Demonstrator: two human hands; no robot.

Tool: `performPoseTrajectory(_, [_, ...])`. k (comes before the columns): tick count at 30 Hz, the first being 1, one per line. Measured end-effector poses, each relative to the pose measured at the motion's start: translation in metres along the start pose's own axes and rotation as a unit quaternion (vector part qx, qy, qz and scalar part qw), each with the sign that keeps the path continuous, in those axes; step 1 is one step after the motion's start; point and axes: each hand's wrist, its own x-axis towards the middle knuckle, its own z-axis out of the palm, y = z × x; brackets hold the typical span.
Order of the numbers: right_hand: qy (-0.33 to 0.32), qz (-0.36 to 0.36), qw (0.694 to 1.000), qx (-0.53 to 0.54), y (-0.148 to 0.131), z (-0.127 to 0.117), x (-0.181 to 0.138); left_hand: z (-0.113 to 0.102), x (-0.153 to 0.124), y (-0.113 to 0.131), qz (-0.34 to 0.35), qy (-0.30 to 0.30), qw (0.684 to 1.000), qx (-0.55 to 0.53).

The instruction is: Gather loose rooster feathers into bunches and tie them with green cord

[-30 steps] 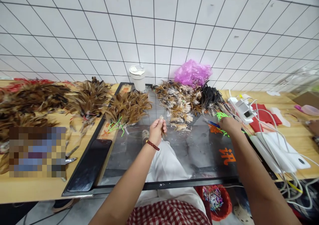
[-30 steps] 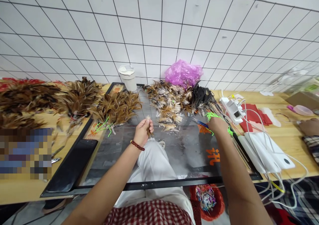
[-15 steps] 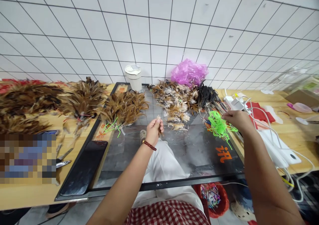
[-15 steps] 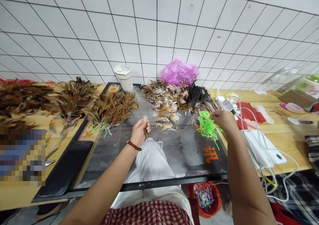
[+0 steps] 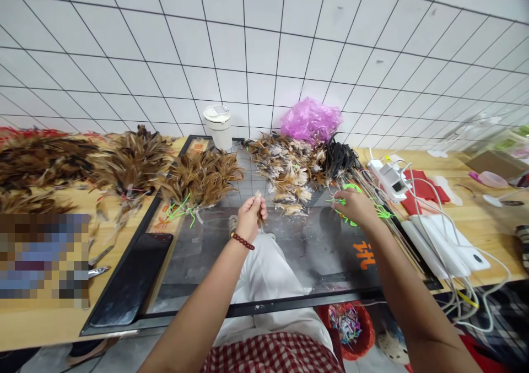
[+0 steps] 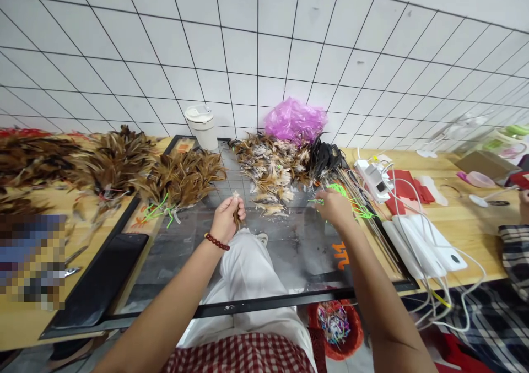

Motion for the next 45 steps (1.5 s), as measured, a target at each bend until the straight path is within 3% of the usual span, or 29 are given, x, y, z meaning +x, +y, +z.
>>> performPoseTrajectory(2, [-0.007, 0.0, 1.0, -0.003, 0.019, 0.017, -0.004, -0.001, 0.0, 0.0, -0.002, 0.001, 1.0, -0.001])
performPoseTrajectory(4, [-0.008, 0.045, 0.999, -0.005, 0.052, 0.024, -0.007, -0.001, -0.001, 0.0, -0.005, 0.0, 1.0, -0.002])
performPoseTrajectory(7, [0.019, 0.099, 0.995, -0.015, 0.098, 0.018, -0.008, 0.0, 0.0, -0.001, -0.008, -0.002, 1.0, 0.001])
performPoseTrajectory(9, [0.005, 0.081, 0.996, -0.036, 0.108, 0.009, -0.005, 0.0, 0.0, -0.001, -0.01, -0.001, 1.0, 0.003])
performPoseTrajectory(11, [-0.002, 0.042, 0.999, -0.022, 0.098, 0.001, 0.0, 0.001, 0.0, -0.001, -0.011, 0.001, 1.0, 0.005])
performPoseTrajectory(13, [0.034, 0.019, 0.999, 0.0, 0.076, -0.003, 0.007, 0.002, 0.0, 0.0, -0.01, 0.003, 1.0, 0.008])
performPoseTrajectory(18, [0.027, -0.074, 0.996, -0.03, 0.027, 0.006, 0.021, 0.001, -0.001, 0.001, -0.006, 0.003, 1.0, 0.012])
performPoseTrajectory(22, [0.035, -0.073, 0.994, -0.068, 0.022, 0.017, 0.027, 0.001, -0.002, 0.001, -0.005, 0.003, 1.0, 0.015])
performPoseTrajectory(28, [0.007, -0.143, 0.982, -0.123, 0.028, 0.024, 0.036, 0.0, -0.001, 0.0, -0.006, -0.001, 1.0, 0.007])
performPoseTrajectory(30, [0.04, -0.126, 0.989, -0.073, 0.026, 0.022, 0.034, 0.0, -0.001, 0.0, -0.006, -0.004, 1.0, 0.002])
performPoseTrajectory(32, [0.08, -0.109, 0.989, 0.057, 0.015, 0.019, 0.029, 0.001, -0.001, -0.001, -0.007, -0.007, 1.0, 0.003])
performPoseTrajectory(34, [0.084, -0.087, 0.958, 0.262, -0.01, 0.019, 0.022, 0.002, -0.002, -0.001, -0.009, -0.011, 1.0, 0.007])
performPoseTrajectory(35, [0.065, -0.066, 0.921, 0.379, -0.027, 0.02, 0.018, 0.003, -0.003, -0.001, -0.012, -0.015, 1.0, 0.01])
performPoseTrajectory(37, [-0.043, -0.067, 0.824, 0.56, -0.065, 0.025, 0.011, 0.003, -0.004, 0.0, -0.018, -0.026, 0.999, 0.014])
performPoseTrajectory(39, [-0.103, -0.067, 0.765, 0.632, -0.103, 0.03, 0.005, 0.002, -0.006, 0.002, -0.026, -0.046, 0.999, 0.01])
performPoseTrajectory(41, [-0.133, -0.064, 0.739, 0.658, -0.133, 0.034, 0.002, 0.0, -0.007, 0.006, -0.04, -0.073, 0.997, -0.003])
performPoseTrajectory(45, [-0.194, -0.059, 0.669, 0.715, -0.158, 0.04, 0.001, -0.004, -0.008, 0.015, -0.081, -0.11, 0.99, -0.036])
